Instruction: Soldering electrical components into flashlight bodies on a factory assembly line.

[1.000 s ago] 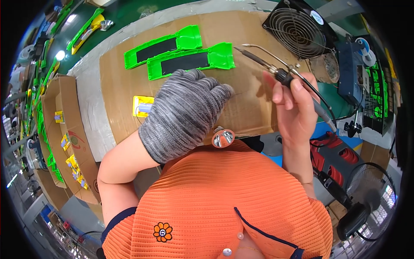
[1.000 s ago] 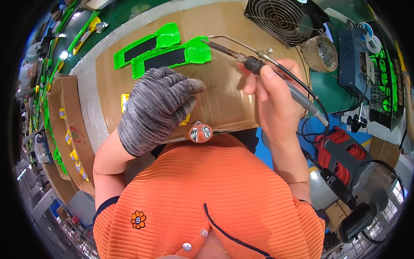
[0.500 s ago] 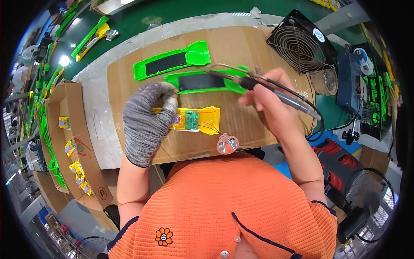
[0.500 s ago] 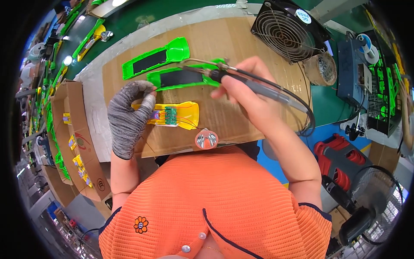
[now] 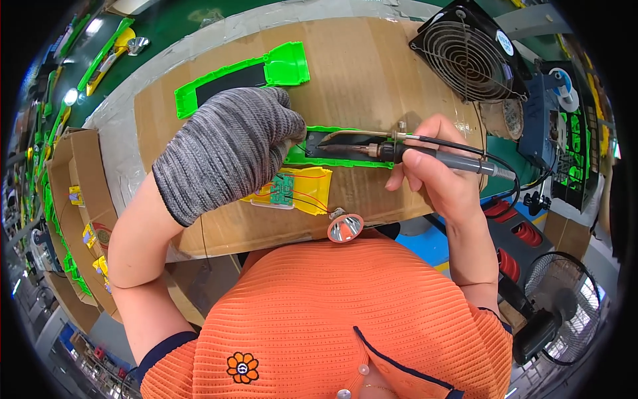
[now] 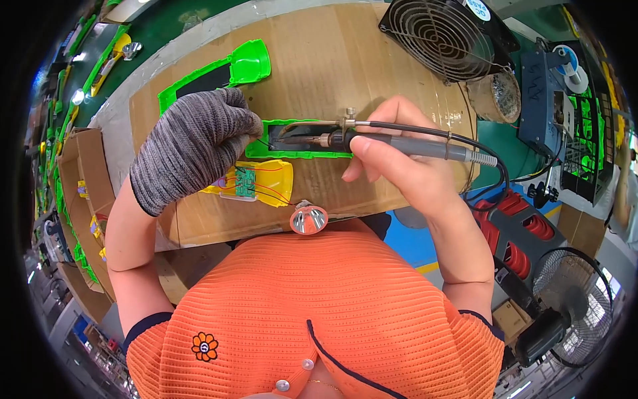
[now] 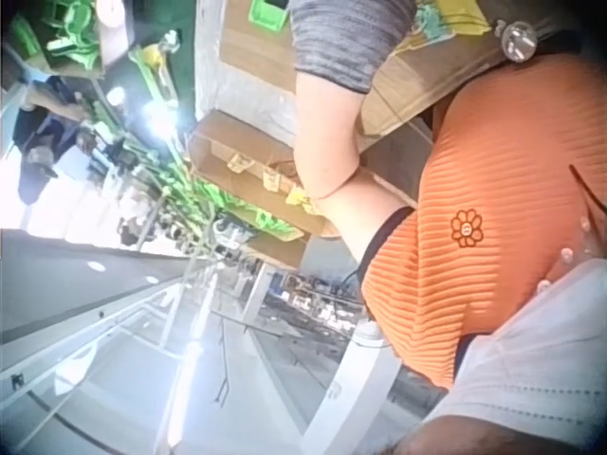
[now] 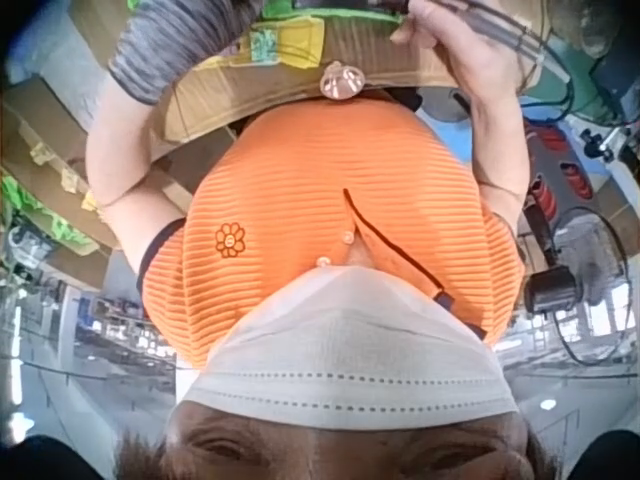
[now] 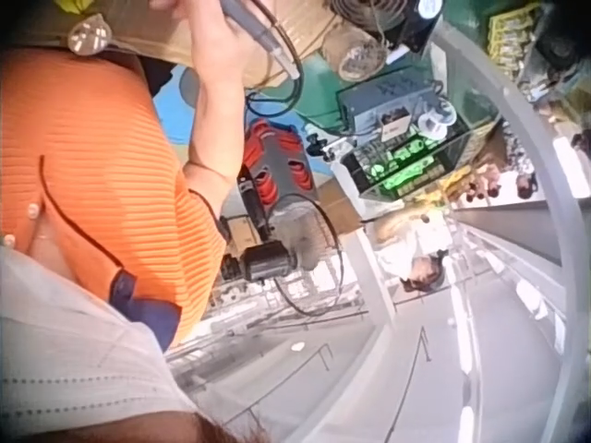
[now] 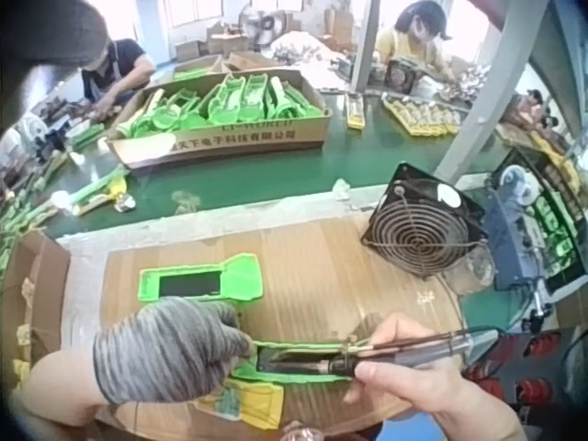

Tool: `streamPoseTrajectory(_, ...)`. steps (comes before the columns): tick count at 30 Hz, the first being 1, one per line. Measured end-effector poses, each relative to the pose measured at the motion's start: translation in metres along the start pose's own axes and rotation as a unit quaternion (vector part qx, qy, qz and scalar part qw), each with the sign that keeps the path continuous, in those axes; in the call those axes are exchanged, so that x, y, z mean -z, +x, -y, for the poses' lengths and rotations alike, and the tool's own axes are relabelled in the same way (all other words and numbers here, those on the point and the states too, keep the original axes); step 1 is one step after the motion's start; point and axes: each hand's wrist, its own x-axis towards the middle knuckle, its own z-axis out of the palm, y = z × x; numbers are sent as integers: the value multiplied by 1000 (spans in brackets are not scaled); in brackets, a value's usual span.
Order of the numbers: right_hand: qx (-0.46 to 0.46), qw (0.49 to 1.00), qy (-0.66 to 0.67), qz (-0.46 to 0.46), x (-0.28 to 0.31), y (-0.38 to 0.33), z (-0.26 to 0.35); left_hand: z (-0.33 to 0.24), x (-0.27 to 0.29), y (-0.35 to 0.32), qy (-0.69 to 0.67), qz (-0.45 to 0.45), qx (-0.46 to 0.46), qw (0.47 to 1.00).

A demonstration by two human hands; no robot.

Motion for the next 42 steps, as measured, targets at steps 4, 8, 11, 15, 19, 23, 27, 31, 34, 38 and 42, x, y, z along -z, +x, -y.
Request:
streamPoseTrajectory(4, -34, 999, -30, 0, -3, 0, 4, -5, 2, 4, 30, 41, 16, 999)
streamPoseTrajectory(8, -63, 997, -40, -7, -6, 2, 7, -9, 6, 6, 49, 63, 25, 996)
streamPoseTrajectory(11, -80, 996, -42, -8, -10, 4, 11, -13, 8, 6, 9, 26, 11, 1000)
streamPoseTrajectory(15, -82, 996, -30, -9, -11, 5, 11, -12, 6, 5, 40, 44, 29, 998)
streamPoseTrajectory(19, -89, 995, -38, -12, -12, 7, 12, -12, 5, 6, 69, 55, 41, 995)
streamPoseTrajectory(23, -93, 995, -36, -11, -11, 7, 12, -14, 6, 7, 62, 59, 45, 995)
streamPoseTrajectory(27, -85, 995, -55, -7, -6, 7, 11, -15, 6, 7, 60, 61, 48, 995)
streamPoseTrajectory(31, -27, 999, -9, -18, 1, 4, 3, -18, 10, 8, 13, 42, 31, 999)
streamPoseTrajectory(34, 17, 999, 34, -29, 5, 1, -4, -20, 10, 10, 36, 49, 36, 997)
streamPoseTrajectory(38, 53, 997, 32, -37, 14, -9, -4, -18, 10, 10, 2, 34, 32, 999)
streamPoseTrajectory(42, 82, 992, 73, -63, 14, -16, -3, -22, 10, 9, 14, 37, 35, 999)
